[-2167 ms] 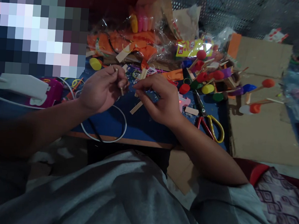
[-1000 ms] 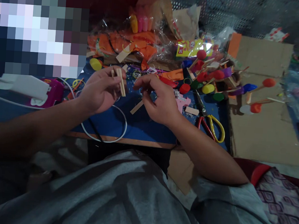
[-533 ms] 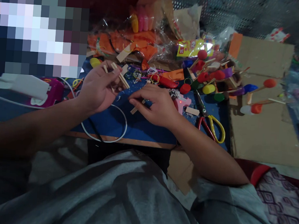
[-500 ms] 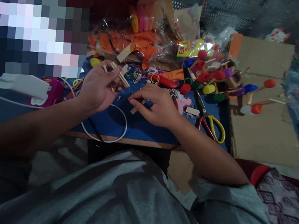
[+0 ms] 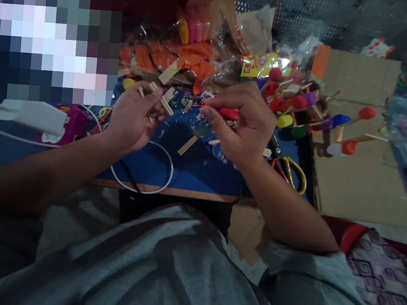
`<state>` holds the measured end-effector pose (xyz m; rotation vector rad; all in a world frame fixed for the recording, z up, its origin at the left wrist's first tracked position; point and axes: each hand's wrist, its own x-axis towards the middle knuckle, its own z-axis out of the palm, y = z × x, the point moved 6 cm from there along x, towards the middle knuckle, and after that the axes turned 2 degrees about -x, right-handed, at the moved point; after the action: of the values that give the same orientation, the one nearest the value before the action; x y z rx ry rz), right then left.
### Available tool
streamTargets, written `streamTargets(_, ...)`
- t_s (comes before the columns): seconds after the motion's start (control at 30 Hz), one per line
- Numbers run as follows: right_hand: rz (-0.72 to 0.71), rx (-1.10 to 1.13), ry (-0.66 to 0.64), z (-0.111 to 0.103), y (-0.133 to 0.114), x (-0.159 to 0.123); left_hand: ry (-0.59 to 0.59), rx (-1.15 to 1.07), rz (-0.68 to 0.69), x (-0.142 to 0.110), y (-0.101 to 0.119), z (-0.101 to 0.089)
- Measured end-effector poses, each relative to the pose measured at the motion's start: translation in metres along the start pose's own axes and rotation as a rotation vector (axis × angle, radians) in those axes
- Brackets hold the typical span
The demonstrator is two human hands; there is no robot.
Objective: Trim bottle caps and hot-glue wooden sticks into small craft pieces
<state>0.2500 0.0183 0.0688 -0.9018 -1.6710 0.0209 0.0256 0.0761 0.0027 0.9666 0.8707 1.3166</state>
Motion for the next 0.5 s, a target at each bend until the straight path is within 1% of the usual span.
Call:
streamTargets(0.07, 0.007, 0.052, 0.093, -0.004, 0.004, 0.003, -0.011, -0.012, 0.015, -0.001, 0.001, 0.002)
streamTargets(0.13, 0.019, 0.154, 0.176, -0.006, 0.009, 0.004, -0.035, -0.04, 0.03, -0.002, 0.002, 0.005)
streamTargets(0.2, 0.032, 0.218, 0.192, -0.005, 0.012, 0.004, -0.052, -0.061, 0.029, -0.004, 0.004, 0.007)
streamTargets(0.27, 0.052, 0.192, 0.114, 0.001, 0.015, 0.003, -0.057, -0.063, 0.019, -0.007, 0.006, 0.01)
streamTargets(0.37, 0.089, 0.098, -0.111, 0.014, 0.017, -0.003, -0.063, -0.055, -0.009, -0.012, 0.009, 0.014)
streamTargets(0.43, 0.074, 0.088, -0.254, 0.023, 0.015, -0.008, -0.092, -0.061, -0.037, -0.015, 0.011, 0.018)
streamTargets(0.5, 0.029, 0.107, -0.354, 0.03, 0.009, -0.013, -0.131, -0.07, -0.058, -0.017, 0.012, 0.022)
